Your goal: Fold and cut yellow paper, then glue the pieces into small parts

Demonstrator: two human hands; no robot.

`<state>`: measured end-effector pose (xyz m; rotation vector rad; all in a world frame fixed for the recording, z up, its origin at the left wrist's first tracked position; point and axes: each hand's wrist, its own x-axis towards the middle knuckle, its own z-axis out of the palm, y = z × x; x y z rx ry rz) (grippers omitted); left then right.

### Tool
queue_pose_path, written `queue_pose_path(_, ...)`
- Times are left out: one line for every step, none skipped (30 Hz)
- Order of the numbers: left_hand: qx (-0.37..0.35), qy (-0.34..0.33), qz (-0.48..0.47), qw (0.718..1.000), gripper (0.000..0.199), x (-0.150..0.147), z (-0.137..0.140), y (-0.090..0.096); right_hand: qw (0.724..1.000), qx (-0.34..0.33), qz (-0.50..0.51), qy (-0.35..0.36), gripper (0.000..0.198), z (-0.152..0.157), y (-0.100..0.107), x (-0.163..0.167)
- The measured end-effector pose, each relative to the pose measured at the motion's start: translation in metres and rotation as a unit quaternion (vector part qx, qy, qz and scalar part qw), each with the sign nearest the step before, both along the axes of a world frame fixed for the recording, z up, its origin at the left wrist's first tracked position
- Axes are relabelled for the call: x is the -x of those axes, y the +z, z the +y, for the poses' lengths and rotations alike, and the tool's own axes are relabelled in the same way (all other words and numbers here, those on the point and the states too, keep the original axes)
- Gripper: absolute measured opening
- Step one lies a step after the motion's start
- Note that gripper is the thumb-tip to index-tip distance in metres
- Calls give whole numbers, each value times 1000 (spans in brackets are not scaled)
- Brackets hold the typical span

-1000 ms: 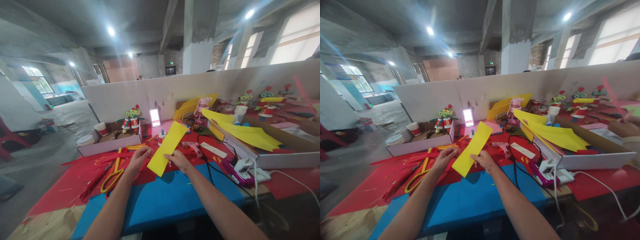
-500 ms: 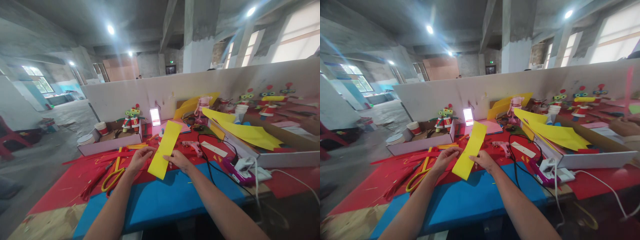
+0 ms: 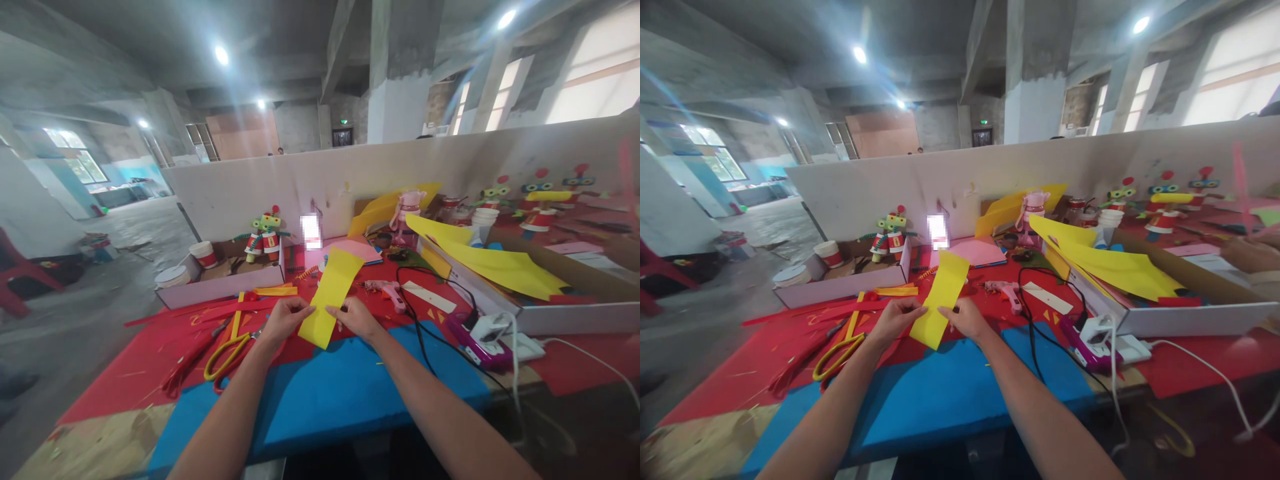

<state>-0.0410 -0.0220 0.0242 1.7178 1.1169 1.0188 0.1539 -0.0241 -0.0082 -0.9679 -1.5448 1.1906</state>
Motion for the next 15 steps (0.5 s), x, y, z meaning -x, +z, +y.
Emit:
queue_pose_path(-25, 10, -6, 1000, 34, 0, 0, 1, 1000, 1, 3, -17, 48, 1, -1, 0)
queue_pose_path(-55, 19, -13, 998, 33, 0, -1, 3, 999, 5, 12, -39, 52, 2, -2, 0)
queue_pose_path(-83, 26, -21, 996, 31, 1, -2, 5, 997, 11, 30, -63, 55, 3, -2, -1)
queue_pose_path(-104, 28, -32, 994, 28, 1, -3, 6, 994, 18, 56, -89, 57, 5, -2, -2)
queue_pose_path(-116, 26, -43, 992, 25, 2, -4, 8, 989, 25, 87, -114, 57, 6, -1, -3)
queue_pose_path(-117, 23, -55, 991, 23, 3, -5, 10, 982, 28, 121, -139, 56, 7, 0, -5)
queue_pose_path(-110, 19, -67, 992, 22, 3, -6, 12, 974, 28, 153, -164, 55, 8, 1, -7)
queue_pose_path(-95, 13, -73, 993, 21, 3, -7, 13, 965, 25, 180, -189, 54, 9, 2, -9)
queue_pose_path(-75, 6, -75, 994, 22, 2, -8, 14, 956, 18, 202, -213, 53, 10, 3, -12)
queue_pose_path(-53, 0, -75, 996, 22, 2, -9, 14, 947, 10, 218, -236, 53, 11, 5, -14)
queue_pose_path(-32, -4, -77, 997, 23, 1, -10, 13, 939, 3, 230, -254, 53, 12, 6, -16)
queue_pose_path(-11, -5, -81, 997, 25, 0, -10, 12, 934, -4, 238, -268, 52, 12, 6, -17)
queue_pose_path(10, -1, -89, 996, 28, -1, -9, 11, 930, -10, 243, -275, 52, 12, 7, -18)
queue_pose_path(29, 6, -103, 994, 30, -2, -8, 9, 929, -18, 243, -278, 52, 11, 8, -19)
queue_pose_path(49, 14, -116, 992, 33, -2, -7, 7, 931, -25, 239, -276, 51, 11, 8, -18)
